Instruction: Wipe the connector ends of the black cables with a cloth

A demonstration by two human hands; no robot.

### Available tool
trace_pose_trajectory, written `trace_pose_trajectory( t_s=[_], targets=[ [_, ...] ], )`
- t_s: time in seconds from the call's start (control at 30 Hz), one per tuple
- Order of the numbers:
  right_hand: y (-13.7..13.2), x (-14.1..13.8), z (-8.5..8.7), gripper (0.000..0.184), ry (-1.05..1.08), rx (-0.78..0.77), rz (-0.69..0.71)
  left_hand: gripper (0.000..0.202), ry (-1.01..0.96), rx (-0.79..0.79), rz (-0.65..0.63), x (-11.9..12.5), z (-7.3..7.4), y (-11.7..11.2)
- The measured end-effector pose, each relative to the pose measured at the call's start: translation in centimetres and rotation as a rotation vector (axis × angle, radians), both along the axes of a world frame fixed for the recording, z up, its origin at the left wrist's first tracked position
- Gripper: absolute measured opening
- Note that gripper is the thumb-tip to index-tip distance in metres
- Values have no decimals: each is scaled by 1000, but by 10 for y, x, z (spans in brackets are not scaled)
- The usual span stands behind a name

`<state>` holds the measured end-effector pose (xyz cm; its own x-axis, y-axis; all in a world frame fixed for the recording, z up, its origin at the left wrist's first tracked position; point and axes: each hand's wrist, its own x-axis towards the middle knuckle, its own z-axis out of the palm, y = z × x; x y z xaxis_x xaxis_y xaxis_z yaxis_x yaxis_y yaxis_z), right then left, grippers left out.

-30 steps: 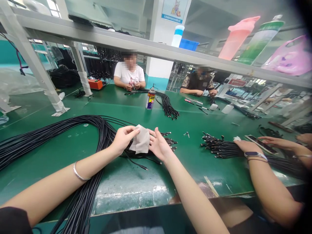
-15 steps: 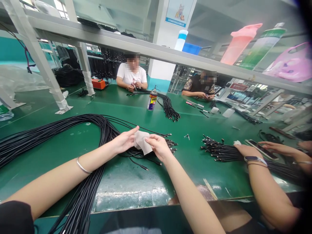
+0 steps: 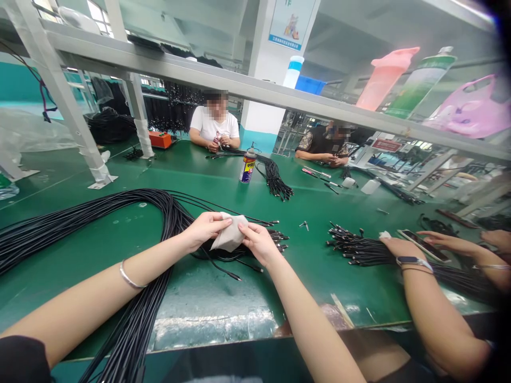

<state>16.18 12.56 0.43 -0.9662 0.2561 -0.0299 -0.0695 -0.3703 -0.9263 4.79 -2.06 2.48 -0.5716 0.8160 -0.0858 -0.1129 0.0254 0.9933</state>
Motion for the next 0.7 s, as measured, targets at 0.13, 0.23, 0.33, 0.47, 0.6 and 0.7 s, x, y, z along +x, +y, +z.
trace_pose_trajectory(
  t_s=[0.13,0.23,0.33,0.47,0.6,0.7],
  targets=[
    [-1,-1,1,31,80,86,-145,60,-110,-37,-2,4,-5,3],
    [2,-2,2,30,90,35,-236,57,-78,-62,-92,7,-11,6],
    [5,-1,5,29,36,-118,-229,59,13,-9,-114,11,-14,8],
    [8,1,8,31,-56,-161,-194,47,101,15,-200,13,-11,7],
    [6,1,10,34,6,38,-346,45,132,-44,-264,12,-8,4],
    [4,1,11,37,70,124,-429,46,150,-56,-264,10,-9,4]
  ],
)
